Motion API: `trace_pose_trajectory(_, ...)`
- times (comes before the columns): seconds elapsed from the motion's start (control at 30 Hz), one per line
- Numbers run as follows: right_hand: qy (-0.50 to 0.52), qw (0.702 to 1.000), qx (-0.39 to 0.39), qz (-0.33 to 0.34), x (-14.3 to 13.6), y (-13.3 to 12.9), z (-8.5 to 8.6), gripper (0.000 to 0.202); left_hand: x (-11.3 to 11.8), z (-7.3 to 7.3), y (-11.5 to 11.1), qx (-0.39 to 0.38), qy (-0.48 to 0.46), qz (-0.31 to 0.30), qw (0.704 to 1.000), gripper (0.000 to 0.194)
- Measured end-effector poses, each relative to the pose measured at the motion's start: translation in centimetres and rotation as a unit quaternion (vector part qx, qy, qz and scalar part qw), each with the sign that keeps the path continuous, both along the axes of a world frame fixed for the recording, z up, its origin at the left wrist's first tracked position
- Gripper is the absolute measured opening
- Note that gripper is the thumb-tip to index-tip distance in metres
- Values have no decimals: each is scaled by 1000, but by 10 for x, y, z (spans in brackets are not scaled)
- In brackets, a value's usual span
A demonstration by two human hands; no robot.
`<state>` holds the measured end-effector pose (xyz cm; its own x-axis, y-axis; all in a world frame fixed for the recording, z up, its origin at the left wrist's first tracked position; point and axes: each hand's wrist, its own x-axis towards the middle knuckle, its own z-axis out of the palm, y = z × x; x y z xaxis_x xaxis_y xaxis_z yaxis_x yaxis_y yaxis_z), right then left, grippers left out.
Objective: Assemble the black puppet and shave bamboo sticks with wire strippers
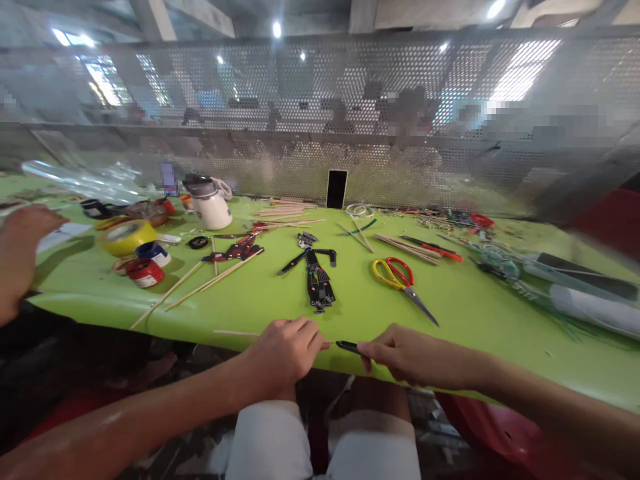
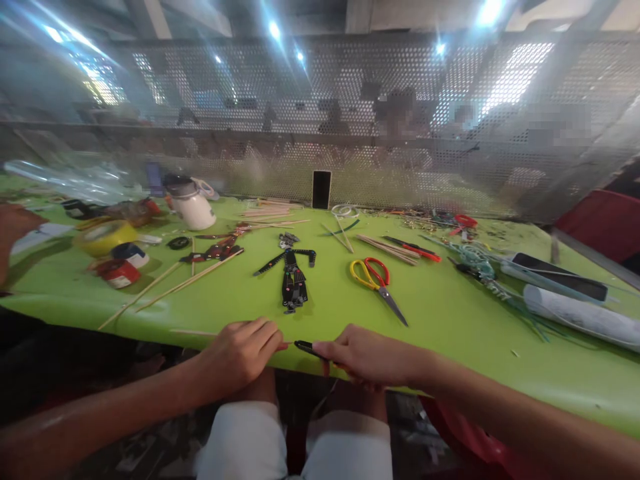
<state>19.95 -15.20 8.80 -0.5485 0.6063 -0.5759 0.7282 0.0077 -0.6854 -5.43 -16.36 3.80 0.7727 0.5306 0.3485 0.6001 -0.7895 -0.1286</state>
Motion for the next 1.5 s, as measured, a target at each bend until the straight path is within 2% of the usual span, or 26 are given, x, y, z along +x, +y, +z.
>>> trace_pose_trajectory(0.07,-37,985,165,31,0,-5,-5,58,-2,4,6,-139,-13,9,990,30)
trace_pose_trajectory(0.1,-71,964,254,41,0,-8,-8,54,-3,6,10,-228,-30,12,973,32)
trace_pose_trajectory(0.17,-149,902,400,60,-1,-16,-13,45,-6,10,18,-407,-67,4,911,39)
trace_pose_trajectory(0.23,-198,838,500,95,0,-23,-15,40,-9,14,25,-557,-86,-28,826,46)
trace_pose_trajectory(0.3,-210,781,574,131,2,-28,-16,38,-11,15,29,-647,-86,-58,755,51)
trace_pose_trajectory(0.37,-208,732,630,155,4,-30,-14,37,-11,15,30,-675,-94,-69,728,53)
trace_pose_trajectory(0.4,-206,716,647,162,5,-30,-14,37,-10,14,29,-671,-102,-66,731,53)
trace_pose_trajectory(0.47,-205,707,656,167,7,-30,-14,39,-8,14,25,-640,-114,-58,758,52)
trace_pose_trajectory(0.57,-201,741,622,151,9,-29,-19,40,-5,15,18,-559,-94,-34,823,46)
trace_pose_trajectory(0.6,-197,765,597,139,9,-27,-21,41,-4,15,15,-516,-75,-19,853,44)
trace_pose_trajectory(0.67,-170,836,510,110,8,-24,-25,42,-2,14,9,-392,-21,5,920,37)
trace_pose_trajectory(0.73,-115,920,366,82,7,-19,-27,48,0,10,3,-234,36,4,972,30)
trace_pose_trajectory(0.8,-54,980,187,47,6,-13,-27,58,1,3,-2,-88,71,-8,994,27)
trace_pose_trajectory(0.87,-20,999,31,-3,5,-9,-25,63,3,-4,-6,11,72,-2,997,27)
trace_pose_trajectory(0.93,-6,998,-39,-41,5,-7,-23,64,5,-7,-9,51,58,11,997,27)
trace_pose_trajectory(0.97,0,999,-33,-41,5,-7,-22,63,6,-6,-9,43,53,20,998,28)
trace_pose_trajectory(1.03,1,999,53,-6,5,-9,-21,62,6,-1,-7,-35,41,39,998,30)
trace_pose_trajectory(1.1,-37,977,208,27,6,-13,-20,56,3,8,0,-193,12,54,980,33)
trace_pose_trajectory(1.13,-73,953,293,36,6,-16,-20,51,0,12,4,-296,-9,54,954,37)
trace_pose_trajectory(1.17,-112,920,372,44,6,-19,-20,46,-3,16,9,-402,-30,48,914,43)
trace_pose_trajectory(1.23,-167,845,503,75,8,-24,-19,41,-10,22,19,-582,-60,24,811,53)
trace_pose_trajectory(1.3,-176,775,594,128,10,-27,-18,42,-14,25,26,-682,-69,-8,728,57)
trace_pose_trajectory(1.33,-170,744,629,150,11,-28,-18,43,-14,25,27,-702,-76,-18,708,56)
trace_pose_trajectory(1.4,-161,707,667,171,13,-28,-17,44,-12,26,26,-696,-102,-27,711,55)
trace_pose_trajectory(1.43,-159,708,668,168,14,-28,-16,45,-10,26,23,-672,-116,-22,731,54)
trace_pose_trajectory(1.5,-156,745,632,146,15,-26,-17,45,-6,25,16,-587,-122,6,800,49)
